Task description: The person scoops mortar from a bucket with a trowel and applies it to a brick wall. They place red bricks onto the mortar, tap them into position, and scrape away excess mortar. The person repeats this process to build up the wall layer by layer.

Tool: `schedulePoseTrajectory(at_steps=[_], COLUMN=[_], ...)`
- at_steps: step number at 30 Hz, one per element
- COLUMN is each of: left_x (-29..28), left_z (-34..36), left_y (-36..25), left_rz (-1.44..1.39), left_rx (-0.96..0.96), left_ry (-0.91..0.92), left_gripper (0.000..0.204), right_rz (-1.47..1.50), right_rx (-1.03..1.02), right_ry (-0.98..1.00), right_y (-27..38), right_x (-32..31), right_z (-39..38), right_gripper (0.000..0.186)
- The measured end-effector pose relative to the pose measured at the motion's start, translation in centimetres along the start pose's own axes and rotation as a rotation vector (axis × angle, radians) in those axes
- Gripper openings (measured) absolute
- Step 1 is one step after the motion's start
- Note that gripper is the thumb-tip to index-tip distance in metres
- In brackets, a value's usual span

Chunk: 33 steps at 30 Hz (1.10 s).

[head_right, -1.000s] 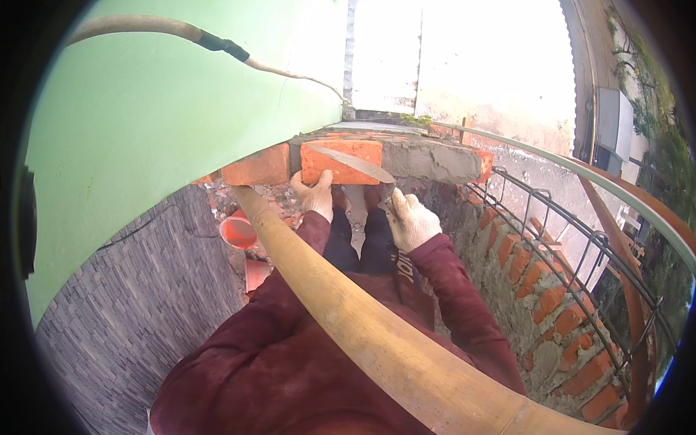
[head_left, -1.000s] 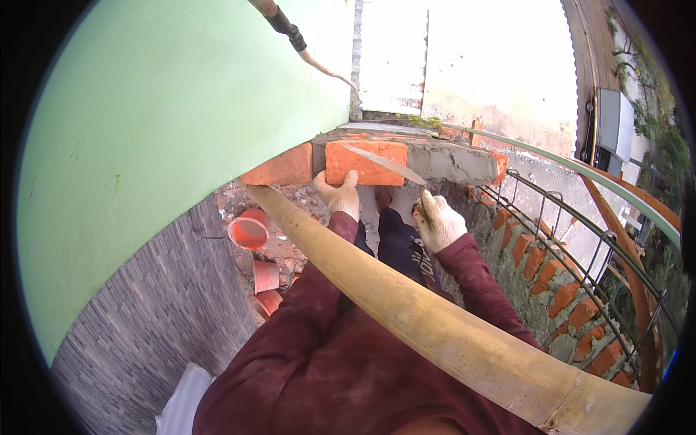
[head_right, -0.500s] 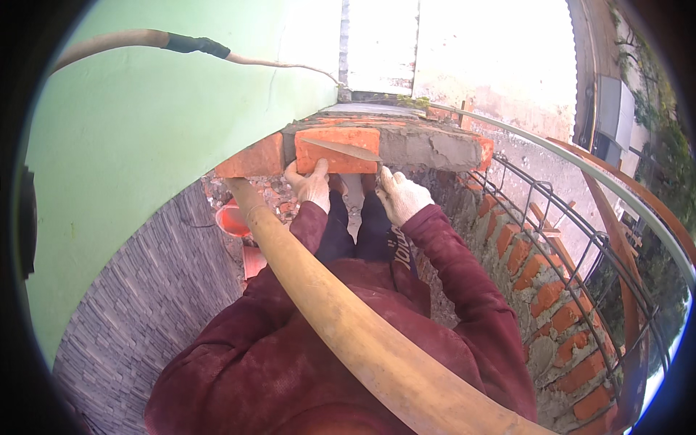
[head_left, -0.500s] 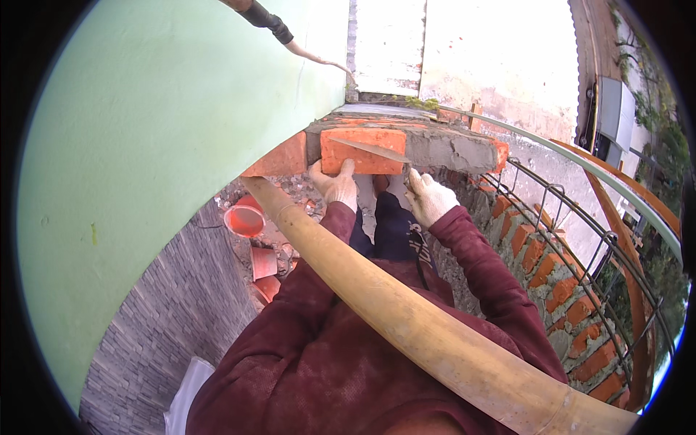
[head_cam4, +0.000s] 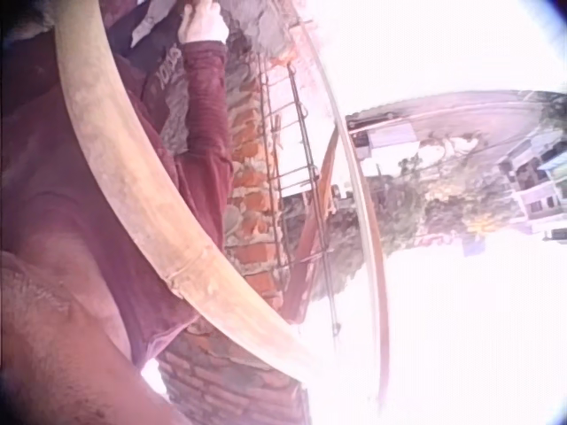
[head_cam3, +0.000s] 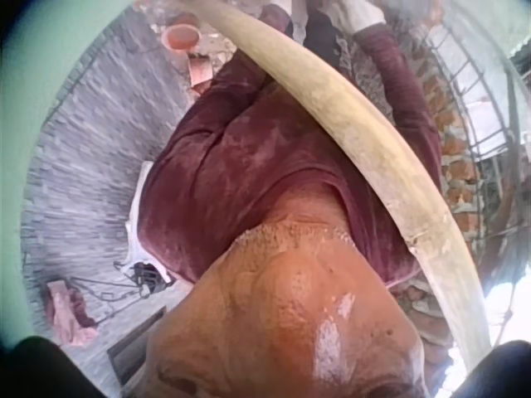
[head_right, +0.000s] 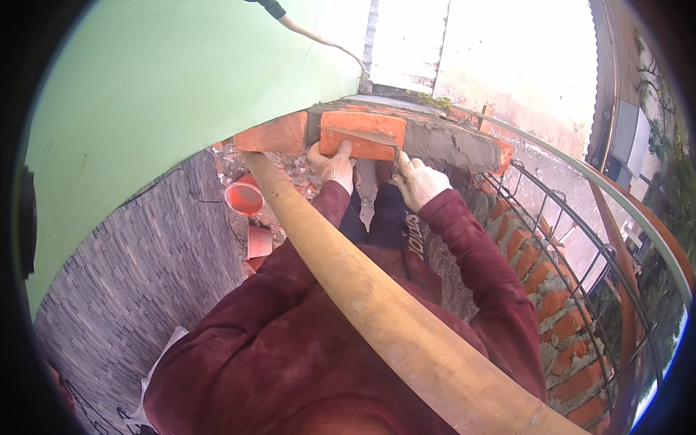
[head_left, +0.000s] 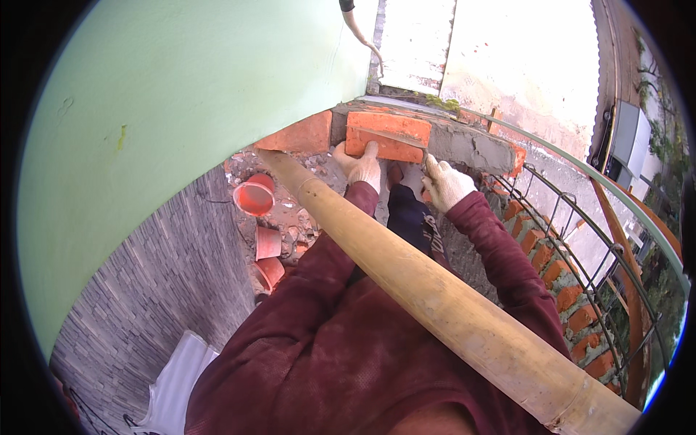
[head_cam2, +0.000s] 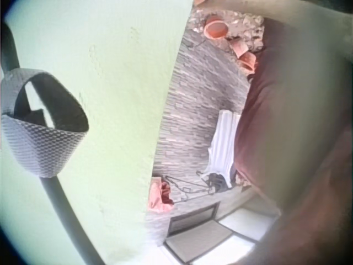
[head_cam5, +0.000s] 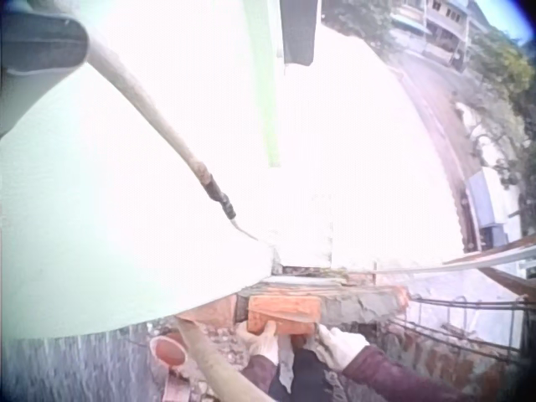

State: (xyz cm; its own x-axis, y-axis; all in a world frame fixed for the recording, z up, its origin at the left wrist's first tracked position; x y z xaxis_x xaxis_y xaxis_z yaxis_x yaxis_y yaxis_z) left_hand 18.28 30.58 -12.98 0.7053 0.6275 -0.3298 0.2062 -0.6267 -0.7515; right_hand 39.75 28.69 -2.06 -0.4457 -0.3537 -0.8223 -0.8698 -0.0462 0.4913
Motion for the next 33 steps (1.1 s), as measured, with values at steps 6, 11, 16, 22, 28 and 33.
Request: schedulePoseTrajectory(at_steps=[6,11,16,22,28,33], left_x=[0.0,0.0,-2.6,-1.3,-1.0,-1.7], left_z=[0.1,-0.6,-5.4,-6.5,-6.6,-6.0], left_y=[0.4,0.0,-3.8,-3.6,-4.0,-3.6], left_rz=[0.016,-0.011,0.579,1.345,1.431,1.437], left_rx=[0.014,-0.027,0.956,1.172,1.181,1.221], left_ry=[-0.019,-0.026,0.11,0.571,0.598,0.591], left_gripper=[0.061,0.072,0.099,0.093,0.092,0.094], right_rz=[0.001,-0.044,-0.166,-0.343,-0.3,-0.272], right_rx=[-0.011,0.034,0.225,0.107,0.062,0.081], right_ry=[-0.001,0.089,-0.055,0.298,0.367,0.276], right_y=[0.2,0.8,0.5,2.1,6.7,6.9], right_x=[0.7,-0.5,-6.3,-6.3,-5.8,-8.2], right_z=[0.9,0.9,1.4,8.6,7.4,5.9], right_gripper=[0.049,0.046,0.067,0.038,0.055,0.076])
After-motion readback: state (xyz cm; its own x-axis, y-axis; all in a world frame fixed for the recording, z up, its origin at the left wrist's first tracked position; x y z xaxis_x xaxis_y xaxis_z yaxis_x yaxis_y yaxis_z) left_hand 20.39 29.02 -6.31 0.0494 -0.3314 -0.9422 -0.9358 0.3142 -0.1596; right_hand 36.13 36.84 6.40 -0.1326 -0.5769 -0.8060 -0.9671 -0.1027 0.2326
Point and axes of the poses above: each hand's wrist, its own z-axis towards the middle knuckle, its own x-axis out of the palm, y = z × x, the point moved 1 cm from there along z, towards the middle knuckle, and after that the axes turned 14 degrees about -y, right-handed, at the moved point
